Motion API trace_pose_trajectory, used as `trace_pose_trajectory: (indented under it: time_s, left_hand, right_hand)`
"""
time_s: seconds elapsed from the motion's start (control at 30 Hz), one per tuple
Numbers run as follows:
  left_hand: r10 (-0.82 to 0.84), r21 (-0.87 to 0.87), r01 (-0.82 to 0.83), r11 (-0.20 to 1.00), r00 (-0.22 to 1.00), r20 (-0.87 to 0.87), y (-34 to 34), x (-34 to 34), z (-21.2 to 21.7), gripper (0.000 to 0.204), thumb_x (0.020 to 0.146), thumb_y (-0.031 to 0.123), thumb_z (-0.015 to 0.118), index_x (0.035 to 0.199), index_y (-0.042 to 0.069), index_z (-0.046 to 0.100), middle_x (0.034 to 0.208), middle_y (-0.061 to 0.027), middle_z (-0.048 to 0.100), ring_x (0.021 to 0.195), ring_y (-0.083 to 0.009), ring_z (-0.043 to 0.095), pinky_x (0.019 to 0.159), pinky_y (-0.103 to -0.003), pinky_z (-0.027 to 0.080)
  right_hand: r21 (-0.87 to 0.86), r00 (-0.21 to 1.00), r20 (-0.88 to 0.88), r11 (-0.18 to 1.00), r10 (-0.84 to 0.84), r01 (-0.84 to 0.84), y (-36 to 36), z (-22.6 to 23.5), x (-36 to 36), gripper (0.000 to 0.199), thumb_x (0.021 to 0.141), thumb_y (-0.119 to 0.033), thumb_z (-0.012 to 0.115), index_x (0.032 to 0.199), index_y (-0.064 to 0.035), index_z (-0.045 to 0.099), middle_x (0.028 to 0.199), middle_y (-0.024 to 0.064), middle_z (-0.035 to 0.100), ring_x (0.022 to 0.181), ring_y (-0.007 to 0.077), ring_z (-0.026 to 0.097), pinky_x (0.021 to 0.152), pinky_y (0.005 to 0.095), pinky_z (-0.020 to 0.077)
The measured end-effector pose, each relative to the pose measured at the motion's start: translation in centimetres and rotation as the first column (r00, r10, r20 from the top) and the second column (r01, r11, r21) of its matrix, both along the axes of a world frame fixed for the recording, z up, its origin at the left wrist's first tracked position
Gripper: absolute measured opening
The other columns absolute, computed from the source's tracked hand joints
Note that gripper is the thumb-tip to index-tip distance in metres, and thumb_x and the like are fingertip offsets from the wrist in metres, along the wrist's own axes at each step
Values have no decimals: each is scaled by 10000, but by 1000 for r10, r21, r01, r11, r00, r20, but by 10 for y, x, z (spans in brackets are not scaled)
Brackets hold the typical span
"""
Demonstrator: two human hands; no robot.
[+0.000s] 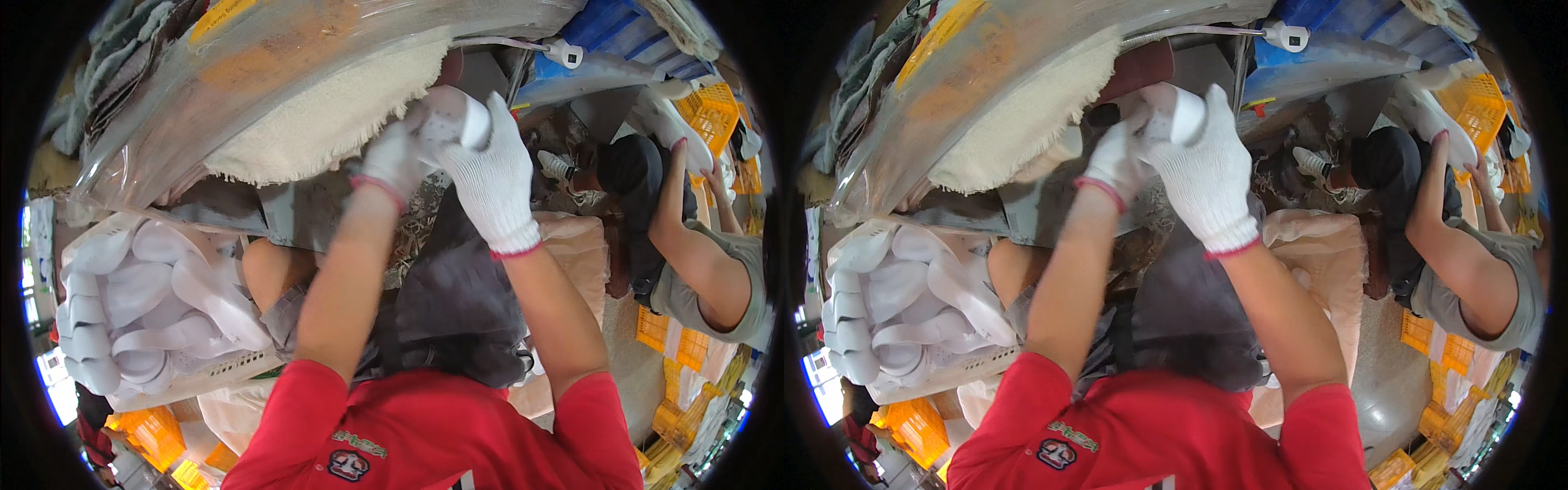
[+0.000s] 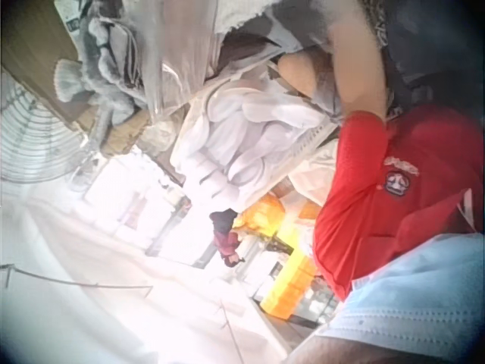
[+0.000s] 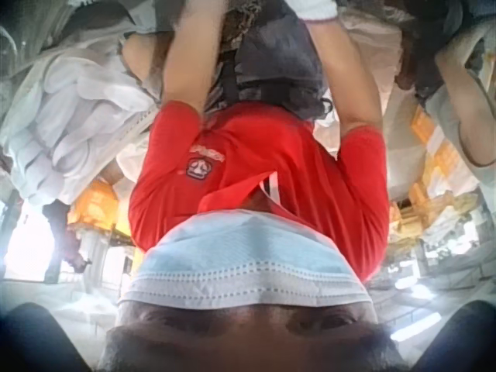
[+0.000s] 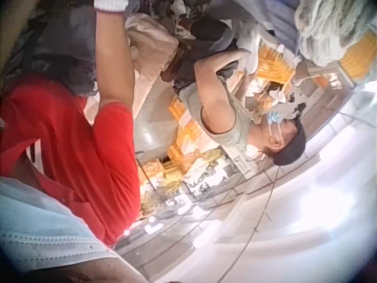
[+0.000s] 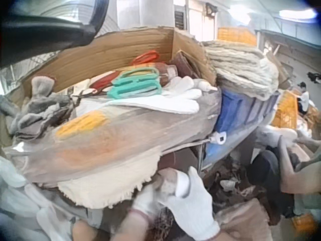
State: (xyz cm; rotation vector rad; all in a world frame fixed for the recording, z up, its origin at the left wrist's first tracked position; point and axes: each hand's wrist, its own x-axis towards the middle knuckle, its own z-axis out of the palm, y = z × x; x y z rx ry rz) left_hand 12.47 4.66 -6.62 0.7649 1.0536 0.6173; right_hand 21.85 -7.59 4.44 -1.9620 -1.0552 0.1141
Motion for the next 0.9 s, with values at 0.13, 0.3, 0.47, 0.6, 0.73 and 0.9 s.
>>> trace_pose_trajectory:
  time_s: [0.13,0.3,0.47,0.6,0.73,0.9]
  left_hand:
    - [-229,314,545,778,710,-666,24,-88,17,621,1045,519,691,1374,-6,732,1284,-106,776,1086,-186,711,953,-347,568]
    - [-370,79,424,902,856,-362,-34,-104,50,482,983,270,854,1330,-40,726,1194,-68,760,1012,-122,683,923,-292,562]
    - [-121,167,102,981,987,102,-38,-39,50,479,1056,388,751,1340,1,742,1281,-97,771,1169,-165,720,1016,-337,572]
    - [-241,-174,316,933,905,352,-38,-46,43,372,1082,299,703,1314,9,718,1273,-127,767,1205,-230,736,1034,-365,607]
    - [158,-318,159,935,615,773,-63,-83,38,788,1099,748,423,1390,48,640,1220,-261,749,1000,-426,758,899,-578,628]
    - [112,-119,-18,993,494,862,-9,-81,-10,629,1111,591,424,1453,92,596,1229,-181,732,963,-380,713,850,-506,626]
  right_hand:
    - [-70,975,-220,996,39,-56,41,-13,20,630,908,-327,737,1372,96,685,1113,329,772,1104,473,755,960,488,609]
    - [-215,961,-173,944,215,-250,48,-4,25,514,894,-369,794,1183,54,765,1082,285,784,1053,431,766,926,477,605]
    - [-384,882,112,839,457,-386,-22,32,-6,691,777,-292,885,1396,-39,711,1440,229,664,1389,442,600,1196,572,447]
    - [-511,461,595,752,659,-416,-54,27,-8,569,783,-125,786,1351,-144,763,1451,91,692,1335,374,628,1109,591,478]
    - [-318,620,482,783,619,-535,-75,9,-60,510,823,-88,753,1333,-81,769,1293,108,781,1118,333,759,925,445,620]
    - [-225,708,504,866,496,-447,-31,-14,-102,543,828,-54,752,1365,-127,749,1153,126,813,910,291,802,764,397,643]
